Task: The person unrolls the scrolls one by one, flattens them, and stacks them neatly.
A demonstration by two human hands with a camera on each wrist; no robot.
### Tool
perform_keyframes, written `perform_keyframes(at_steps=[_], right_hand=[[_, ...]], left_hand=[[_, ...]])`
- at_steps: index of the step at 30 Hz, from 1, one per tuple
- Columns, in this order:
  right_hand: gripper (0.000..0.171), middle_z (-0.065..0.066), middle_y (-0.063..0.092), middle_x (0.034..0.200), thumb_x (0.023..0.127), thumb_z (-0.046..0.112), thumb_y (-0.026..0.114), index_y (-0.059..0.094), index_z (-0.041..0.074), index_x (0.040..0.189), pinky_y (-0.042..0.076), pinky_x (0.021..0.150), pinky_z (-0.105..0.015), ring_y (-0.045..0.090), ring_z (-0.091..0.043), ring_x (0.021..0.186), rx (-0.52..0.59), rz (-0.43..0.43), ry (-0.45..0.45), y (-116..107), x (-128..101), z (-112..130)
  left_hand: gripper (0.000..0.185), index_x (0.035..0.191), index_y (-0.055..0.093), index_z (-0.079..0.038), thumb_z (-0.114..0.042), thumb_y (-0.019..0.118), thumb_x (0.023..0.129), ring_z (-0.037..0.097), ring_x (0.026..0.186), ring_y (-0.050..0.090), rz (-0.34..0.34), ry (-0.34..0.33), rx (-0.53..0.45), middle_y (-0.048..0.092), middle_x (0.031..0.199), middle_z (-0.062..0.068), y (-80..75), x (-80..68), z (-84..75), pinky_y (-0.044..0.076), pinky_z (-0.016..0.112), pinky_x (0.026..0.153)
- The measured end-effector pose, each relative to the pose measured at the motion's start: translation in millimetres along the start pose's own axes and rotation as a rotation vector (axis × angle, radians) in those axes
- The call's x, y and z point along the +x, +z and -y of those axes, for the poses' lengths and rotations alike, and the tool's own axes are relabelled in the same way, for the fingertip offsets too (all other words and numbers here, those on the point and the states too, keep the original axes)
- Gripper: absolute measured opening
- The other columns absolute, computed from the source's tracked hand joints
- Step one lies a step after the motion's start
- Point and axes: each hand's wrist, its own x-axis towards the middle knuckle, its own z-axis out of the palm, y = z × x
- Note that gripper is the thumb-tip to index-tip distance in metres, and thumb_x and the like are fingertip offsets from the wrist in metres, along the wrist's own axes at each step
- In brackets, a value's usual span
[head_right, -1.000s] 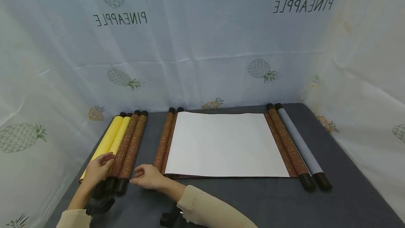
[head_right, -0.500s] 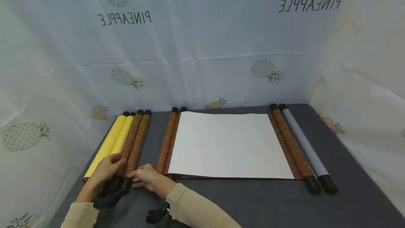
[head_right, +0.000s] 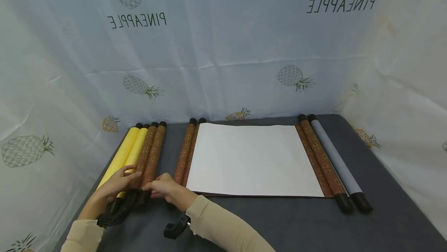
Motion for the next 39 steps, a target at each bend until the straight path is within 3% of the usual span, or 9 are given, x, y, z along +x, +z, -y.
perform_keyframes(at_steps=[4, 9, 15, 17, 19, 21, 23, 30, 39], right_hand=[[0.065, -0.023, 0.055, 0.120, 0.081, 0.005, 0.071, 0.040, -0.018, 0.133, 0.057, 0.087, -0.037, 0.061, -0.018, 0.086, -0.062, -0.046, -0.006, -5, -3, 5], [0.064, -0.027, 0.051, 0.131, 0.079, 0.007, 0.074, 0.044, -0.015, 0.132, 0.057, 0.086, -0.038, 0.067, -0.027, 0.095, -0.153, -0.077, -0.027, -10, -5, 6], [0.065, -0.021, 0.052, 0.128, 0.079, 0.011, 0.075, 0.043, -0.005, 0.134, 0.055, 0.088, -0.042, 0.065, -0.031, 0.101, -0.202, -0.069, -0.041, -23, -10, 5], [0.065, -0.021, 0.055, 0.125, 0.080, 0.011, 0.074, 0.042, -0.004, 0.135, 0.054, 0.088, -0.042, 0.064, -0.029, 0.103, -0.207, -0.067, -0.050, -29, -12, 5], [0.065, -0.022, 0.057, 0.124, 0.080, 0.009, 0.073, 0.041, -0.005, 0.135, 0.053, 0.089, -0.042, 0.063, -0.029, 0.104, -0.193, -0.063, -0.059, -35, -14, 5], [0.064, -0.024, 0.059, 0.124, 0.081, 0.006, 0.072, 0.041, -0.006, 0.135, 0.051, 0.094, -0.044, 0.062, -0.030, 0.108, -0.167, -0.049, -0.063, -41, -16, 6], [0.064, -0.026, 0.057, 0.128, 0.082, 0.004, 0.070, 0.039, -0.007, 0.137, 0.048, 0.100, -0.048, 0.059, -0.034, 0.116, -0.139, -0.030, -0.057, -46, -19, 7], [0.066, -0.031, 0.041, 0.145, 0.083, 0.004, 0.070, 0.038, -0.003, 0.141, 0.044, 0.104, -0.054, 0.047, -0.044, 0.130, -0.166, -0.021, -0.060, -63, -26, 6], [0.068, -0.032, 0.044, 0.143, 0.083, 0.003, 0.069, 0.035, 0.000, 0.142, 0.053, 0.088, -0.042, 0.062, -0.034, 0.111, -0.179, 0.001, -0.135, -87, -39, 1]], left_hand=[[0.075, 0.148, 0.009, 0.013, -0.027, 0.050, 0.100, 0.051, 0.127, 0.043, 0.024, 0.012, -0.085, 0.029, 0.142, 0.043, 4.8, 0.1, 0.4, 0.043, 0.057, 0.100], [0.084, 0.147, 0.005, 0.018, -0.029, 0.054, 0.098, 0.048, 0.128, 0.047, 0.049, -0.006, -0.127, 0.025, 0.147, 0.042, 9.5, 0.2, 0.3, 0.046, 0.053, 0.101], [0.084, 0.145, 0.016, 0.019, -0.031, 0.059, 0.094, 0.047, 0.128, 0.047, 0.057, -0.038, -0.186, 0.019, 0.153, 0.038, 19.3, 4.7, -2.2, 0.048, 0.051, 0.099], [0.074, 0.142, 0.030, 0.017, -0.029, 0.062, 0.093, 0.038, 0.114, 0.060, 0.054, -0.041, -0.237, 0.044, 0.142, 0.034, 25.4, 8.3, -3.2, 0.051, 0.044, 0.095], [0.059, 0.133, 0.045, 0.014, -0.024, 0.063, 0.092, 0.023, 0.097, 0.069, 0.060, -0.038, -0.328, 0.067, 0.117, 0.022, 31.4, 11.2, -4.6, 0.053, 0.034, 0.089], [0.044, 0.125, 0.054, 0.010, -0.018, 0.062, 0.092, 0.008, 0.081, 0.069, 0.085, -0.027, -0.433, 0.073, 0.090, 0.006, 36.5, 13.4, -5.9, 0.052, 0.023, 0.082], [0.036, 0.120, 0.055, 0.008, -0.013, 0.061, 0.092, 0.003, 0.074, 0.067, 0.102, -0.023, -0.535, 0.069, 0.080, -0.008, 41.7, 14.6, -7.7, 0.049, 0.017, 0.077], [0.060, 0.138, 0.030, 0.011, -0.010, 0.060, 0.091, 0.003, 0.080, 0.062, 0.075, -0.029, -0.629, 0.060, 0.097, -0.003, 62.1, 19.0, -16.3, 0.050, 0.017, 0.074], [0.063, 0.143, 0.028, 0.005, -0.005, 0.059, 0.088, 0.005, 0.091, 0.060, 0.047, 0.050, -0.684, 0.057, 0.118, 0.007, 82.3, 17.2, -34.4, 0.051, 0.019, 0.077]])
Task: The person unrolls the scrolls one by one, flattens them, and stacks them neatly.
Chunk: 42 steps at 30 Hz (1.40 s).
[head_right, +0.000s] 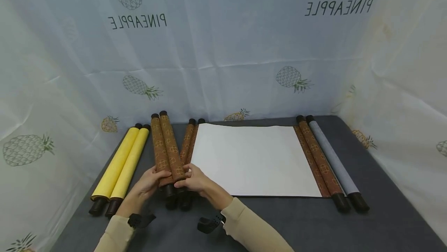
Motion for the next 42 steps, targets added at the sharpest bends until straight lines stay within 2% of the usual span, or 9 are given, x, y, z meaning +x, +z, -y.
perform_keyframes(at_steps=[5, 10, 14, 25, 29, 32, 34, 37, 42], right_hand=[[0.066, -0.030, 0.053, 0.134, 0.083, 0.001, 0.067, 0.034, -0.001, 0.139, 0.054, 0.078, -0.031, 0.066, -0.020, 0.096, 0.008, 0.038, -0.081, -18, -7, -2], [0.067, -0.034, 0.053, 0.132, 0.084, 0.001, 0.065, 0.030, -0.004, 0.140, 0.053, 0.082, -0.030, 0.065, -0.023, 0.105, -0.002, 0.077, -0.180, -39, -15, -5], [0.068, -0.033, 0.052, 0.134, 0.085, 0.004, 0.066, 0.029, -0.002, 0.141, 0.051, 0.085, -0.031, 0.063, -0.024, 0.111, -0.021, 0.061, -0.215, -54, -23, -5], [0.067, -0.036, 0.048, 0.137, 0.085, 0.005, 0.067, 0.027, -0.003, 0.138, 0.053, 0.087, -0.032, 0.061, -0.035, 0.119, -0.021, 0.013, -0.274, -83, -40, -4], [0.062, -0.035, 0.051, 0.135, 0.084, 0.006, 0.070, 0.030, -0.001, 0.130, 0.054, 0.085, -0.032, 0.065, -0.030, 0.113, -0.039, 0.002, -0.251, -95, -42, -2], [0.060, -0.034, 0.055, 0.130, 0.082, 0.009, 0.074, 0.033, -0.002, 0.124, 0.055, 0.085, -0.034, 0.068, -0.025, 0.106, -0.100, 0.002, -0.217, -106, -44, 0], [0.058, -0.032, 0.060, 0.125, 0.082, 0.014, 0.074, 0.037, -0.003, 0.123, 0.055, 0.086, -0.037, 0.069, -0.022, 0.101, -0.165, -0.024, -0.187, -115, -46, 2], [0.055, -0.030, 0.062, 0.122, 0.087, 0.023, 0.070, 0.043, -0.005, 0.126, 0.054, 0.092, -0.043, 0.068, -0.025, 0.102, -0.223, -0.116, -0.145, -127, -50, 6], [0.056, -0.028, 0.056, 0.131, 0.094, 0.030, 0.062, 0.043, -0.004, 0.135, 0.050, 0.102, -0.042, 0.060, -0.034, 0.119, -0.190, -0.294, -0.126, -135, -52, 9]], left_hand=[[0.069, 0.145, 0.024, 0.002, -0.001, 0.059, 0.086, 0.008, 0.095, 0.060, -0.015, 0.044, -0.046, 0.052, 0.125, 0.013, 18.0, 5.6, -1.7, 0.051, 0.020, 0.078], [0.077, 0.148, 0.014, -0.003, -0.001, 0.060, 0.087, 0.022, 0.113, 0.055, -0.006, 0.063, -0.094, 0.041, 0.138, 0.021, 39.3, 11.2, -6.6, 0.050, 0.025, 0.086], [0.082, 0.150, 0.009, -0.008, -0.006, 0.063, 0.089, 0.030, 0.123, 0.050, 0.010, 0.081, -0.117, 0.037, 0.143, 0.022, 57.1, 17.0, -11.6, 0.050, 0.031, 0.092], [0.083, 0.147, 0.014, -0.018, -0.012, 0.069, 0.086, 0.031, 0.119, 0.053, 0.027, 0.125, -0.120, 0.040, 0.140, 0.019, 100.3, 26.6, -25.3, 0.052, 0.040, 0.094], [0.085, 0.148, 0.016, -0.018, -0.014, 0.072, 0.083, 0.031, 0.116, 0.056, 0.024, 0.142, -0.082, 0.044, 0.137, 0.020, 113.0, 30.5, -30.2, 0.052, 0.039, 0.090], [0.087, 0.148, 0.018, -0.018, -0.016, 0.074, 0.082, 0.030, 0.113, 0.059, 0.020, 0.154, -0.055, 0.047, 0.134, 0.022, 122.7, 33.7, -30.2, 0.052, 0.036, 0.088], [0.087, 0.149, 0.018, -0.018, -0.016, 0.074, 0.082, 0.030, 0.112, 0.060, 0.034, 0.163, -0.043, 0.048, 0.133, 0.023, 128.8, 34.9, -28.1, 0.052, 0.036, 0.087], [0.089, 0.149, 0.017, -0.018, -0.017, 0.075, 0.082, 0.030, 0.113, 0.060, 0.070, 0.175, -0.047, 0.048, 0.134, 0.022, 137.0, 34.2, -24.3, 0.052, 0.036, 0.088], [0.089, 0.148, 0.017, -0.016, -0.018, 0.075, 0.082, 0.025, 0.109, 0.062, 0.158, 0.196, -0.064, 0.049, 0.134, 0.022, 148.7, 31.1, -17.0, 0.053, 0.035, 0.089]])
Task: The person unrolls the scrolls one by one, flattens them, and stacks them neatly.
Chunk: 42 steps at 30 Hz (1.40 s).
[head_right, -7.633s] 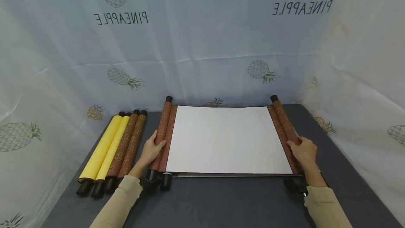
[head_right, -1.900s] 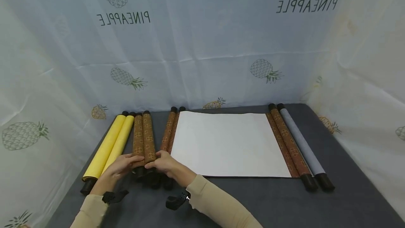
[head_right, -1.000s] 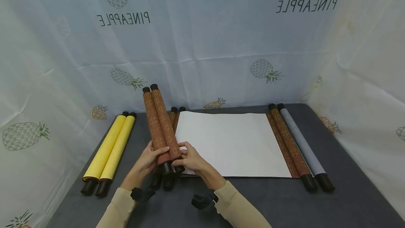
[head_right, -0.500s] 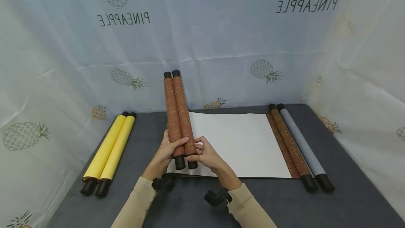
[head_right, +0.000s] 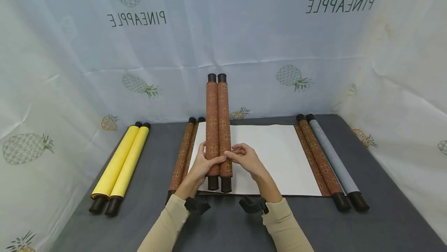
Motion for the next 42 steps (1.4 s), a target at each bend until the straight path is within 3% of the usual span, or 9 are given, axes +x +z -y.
perform_keyframes(at_steps=[5, 14, 24, 29, 37, 42], right_hand=[[0.056, -0.021, 0.056, 0.126, 0.091, 0.031, 0.064, 0.044, -0.001, 0.132, 0.049, 0.099, -0.042, 0.061, -0.027, 0.113, 0.028, -0.085, 0.029, 6, 0, 0], [0.043, -0.011, 0.064, 0.103, 0.085, 0.023, 0.071, 0.057, -0.003, 0.116, 0.049, 0.074, -0.024, 0.060, -0.010, 0.082, 0.028, -0.209, 0.022, 6, -1, -2], [0.048, -0.010, 0.066, 0.098, 0.086, 0.022, 0.070, 0.057, -0.006, 0.123, 0.053, 0.068, -0.025, 0.061, -0.009, 0.074, 0.032, -0.246, 0.042, 5, 0, -2], [0.047, -0.007, 0.066, 0.092, 0.086, 0.021, 0.069, 0.057, -0.006, 0.123, 0.053, 0.067, -0.026, 0.062, -0.009, 0.071, 0.049, -0.234, 0.053, 0, 3, -3], [0.050, -0.018, 0.069, 0.111, 0.090, 0.020, 0.065, 0.052, -0.006, 0.130, 0.053, 0.075, -0.028, 0.063, -0.006, 0.080, 0.122, -0.168, 0.080, -3, 5, -3], [0.055, -0.025, 0.061, 0.127, 0.095, 0.019, 0.058, 0.042, -0.009, 0.139, 0.052, 0.085, -0.031, 0.062, -0.005, 0.089, 0.148, -0.109, 0.073, -7, 4, -3]], left_hand=[[0.087, 0.148, 0.018, -0.015, -0.016, 0.074, 0.081, 0.017, 0.098, 0.065, 0.066, 0.008, -0.028, 0.053, 0.130, 0.023, 8.4, -2.0, 6.2, 0.054, 0.032, 0.085], [0.085, 0.148, 0.017, -0.016, -0.018, 0.073, 0.084, 0.016, 0.097, 0.066, 0.115, -0.011, -0.040, 0.053, 0.133, 0.022, 15.3, -3.0, 10.2, 0.055, 0.033, 0.085], [0.078, 0.148, 0.023, -0.008, -0.019, 0.070, 0.086, 0.026, 0.113, 0.061, 0.075, 0.003, 0.055, 0.047, 0.137, 0.023, 16.2, -2.6, 11.6, 0.054, 0.040, 0.093], [0.074, 0.146, 0.030, -0.004, -0.016, 0.071, 0.085, 0.026, 0.110, 0.062, 0.051, 0.028, 0.108, 0.050, 0.133, 0.023, 14.3, -3.8, 9.3, 0.055, 0.040, 0.091], [0.063, 0.140, 0.040, 0.000, -0.011, 0.069, 0.086, 0.024, 0.099, 0.066, 0.028, 0.039, 0.187, 0.052, 0.128, 0.023, 5.9, -4.4, 5.9, 0.058, 0.038, 0.082], [0.070, 0.144, 0.035, 0.000, -0.013, 0.070, 0.086, 0.035, 0.109, 0.064, 0.026, 0.031, 0.214, 0.049, 0.134, 0.025, 1.0, -3.6, 3.8, 0.058, 0.040, 0.084]])
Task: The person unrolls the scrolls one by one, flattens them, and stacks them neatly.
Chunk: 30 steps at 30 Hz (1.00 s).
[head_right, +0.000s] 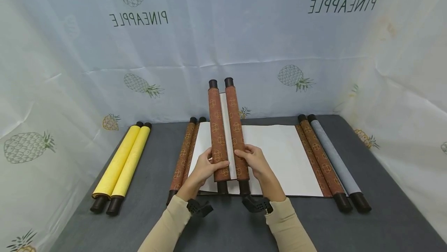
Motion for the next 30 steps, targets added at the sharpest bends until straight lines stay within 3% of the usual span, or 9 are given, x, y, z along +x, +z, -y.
perform_keyframes(at_steps=[6, 11, 18, 23, 30], right_hand=[[0.052, -0.033, 0.051, 0.133, 0.098, 0.013, 0.050, 0.036, -0.010, 0.141, 0.051, 0.080, -0.026, 0.063, -0.015, 0.098, 0.072, -0.024, -0.007, 4, 0, 0], [0.047, -0.028, 0.056, 0.121, 0.096, 0.012, 0.047, 0.042, -0.010, 0.137, 0.049, 0.071, -0.023, 0.061, -0.017, 0.090, 0.062, -0.144, -0.014, 19, 0, -4], [0.045, -0.018, 0.058, 0.106, 0.091, 0.012, 0.046, 0.049, -0.007, 0.131, 0.046, 0.067, -0.024, 0.054, -0.014, 0.079, 0.029, -0.262, -0.024, 30, 0, -6], [0.045, -0.016, 0.061, 0.104, 0.091, 0.019, 0.060, 0.051, -0.005, 0.128, 0.048, 0.065, -0.024, 0.057, -0.012, 0.076, 0.022, -0.267, -0.040, 31, 0, -7], [0.057, -0.019, 0.061, 0.117, 0.084, 0.020, 0.073, 0.047, 0.000, 0.131, 0.050, 0.069, -0.023, 0.061, -0.013, 0.083, 0.008, -0.241, -0.028, 29, 1, -10]], left_hand=[[0.086, 0.153, 0.009, 0.001, -0.009, 0.065, 0.089, 0.042, 0.127, 0.050, 0.030, -0.019, -0.025, 0.040, 0.144, 0.028, 0.7, -0.8, -1.0, 0.048, 0.049, 0.100], [0.082, 0.153, 0.002, -0.002, -0.002, 0.056, 0.090, 0.040, 0.131, 0.041, 0.038, -0.015, -0.080, 0.034, 0.145, 0.026, 5.9, 0.4, 0.5, 0.038, 0.051, 0.106], [0.084, 0.154, 0.005, -0.006, -0.008, 0.054, 0.086, 0.033, 0.127, 0.042, -0.038, -0.041, -0.106, 0.036, 0.144, 0.023, 10.6, 1.9, 2.0, 0.039, 0.045, 0.101], [0.077, 0.151, 0.017, -0.007, -0.014, 0.059, 0.086, 0.027, 0.116, 0.050, -0.135, -0.007, -0.081, 0.045, 0.138, 0.019, 15.1, 0.6, 2.1, 0.045, 0.035, 0.090], [0.079, 0.145, 0.032, -0.006, -0.024, 0.075, 0.082, 0.029, 0.123, 0.053, -0.248, 0.028, -0.052, 0.050, 0.137, 0.015, 17.9, 2.4, 6.6, 0.045, 0.045, 0.103]])
